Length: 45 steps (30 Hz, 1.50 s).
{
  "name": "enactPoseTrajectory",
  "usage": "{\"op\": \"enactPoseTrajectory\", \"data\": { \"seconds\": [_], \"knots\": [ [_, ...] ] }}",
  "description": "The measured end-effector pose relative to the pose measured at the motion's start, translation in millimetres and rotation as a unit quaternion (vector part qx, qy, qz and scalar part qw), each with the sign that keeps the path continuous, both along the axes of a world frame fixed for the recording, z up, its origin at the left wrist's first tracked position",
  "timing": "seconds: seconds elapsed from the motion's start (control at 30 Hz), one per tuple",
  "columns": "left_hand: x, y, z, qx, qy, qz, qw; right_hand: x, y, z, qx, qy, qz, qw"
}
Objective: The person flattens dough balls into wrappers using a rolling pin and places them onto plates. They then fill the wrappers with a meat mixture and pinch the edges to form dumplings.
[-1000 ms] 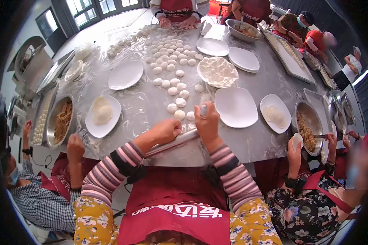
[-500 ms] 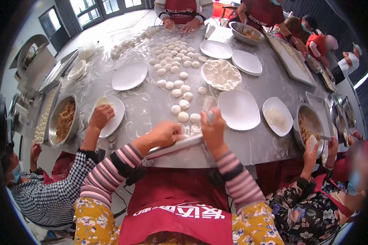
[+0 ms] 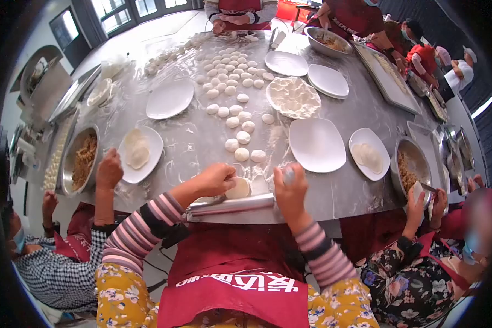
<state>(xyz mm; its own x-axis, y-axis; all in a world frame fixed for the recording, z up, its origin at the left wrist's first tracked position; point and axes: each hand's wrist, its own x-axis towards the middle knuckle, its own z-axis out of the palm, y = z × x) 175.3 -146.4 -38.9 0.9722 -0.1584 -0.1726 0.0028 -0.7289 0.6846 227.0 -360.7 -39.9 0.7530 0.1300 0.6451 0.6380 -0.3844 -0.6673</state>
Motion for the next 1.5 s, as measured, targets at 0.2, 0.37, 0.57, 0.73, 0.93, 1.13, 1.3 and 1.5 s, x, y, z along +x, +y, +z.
{"op": "enactPoseTrajectory", "data": {
  "seconds": [0.2, 0.37, 0.57, 0.73, 0.93, 1.13, 1.3, 1.5],
  "knots": [
    [2.6, -8.4, 4.3, -0.042, 0.032, -0.003, 0.999, 28.1, 23.4, -7.3, -0.006, 0.016, -0.003, 1.0],
    [7.3, -13.0, 10.1, 0.029, 0.012, -0.006, 0.999, 27.2, 26.6, -1.7, -0.019, -0.032, -0.003, 0.999],
    [-11.2, -3.8, -1.8, -0.059, 0.001, 0.035, 0.998, -19.1, -9.8, -3.2, 0.042, 0.108, -0.018, 0.993],
    [2.5, -15.9, 4.5, -0.042, -0.011, 0.079, 0.996, 40.7, 41.2, -3.8, 0.032, 0.014, 0.012, 0.999],
    [-1.9, -6.5, -4.6, -0.026, 0.005, 0.054, 0.998, -19.8, -12.4, 0.8, 0.011, 0.062, -0.016, 0.998],
    [-7.6, -15.0, 10.9, -0.051, 0.012, 0.049, 0.997, 34.4, 31.2, -6.4, -0.008, -0.076, -0.033, 0.997],
    [1.0, -16.0, 8.5, 0.019, 0.006, 0.06, 0.998, 38.0, 28.4, -6.0, -0.008, -0.018, -0.007, 1.0],
    [-23.0, 25.3, 15.3, -0.015, -0.009, 0.057, 0.998, -36.6, -28.6, -10.0, 0.008, 0.089, -0.039, 0.995]
  ]
}}
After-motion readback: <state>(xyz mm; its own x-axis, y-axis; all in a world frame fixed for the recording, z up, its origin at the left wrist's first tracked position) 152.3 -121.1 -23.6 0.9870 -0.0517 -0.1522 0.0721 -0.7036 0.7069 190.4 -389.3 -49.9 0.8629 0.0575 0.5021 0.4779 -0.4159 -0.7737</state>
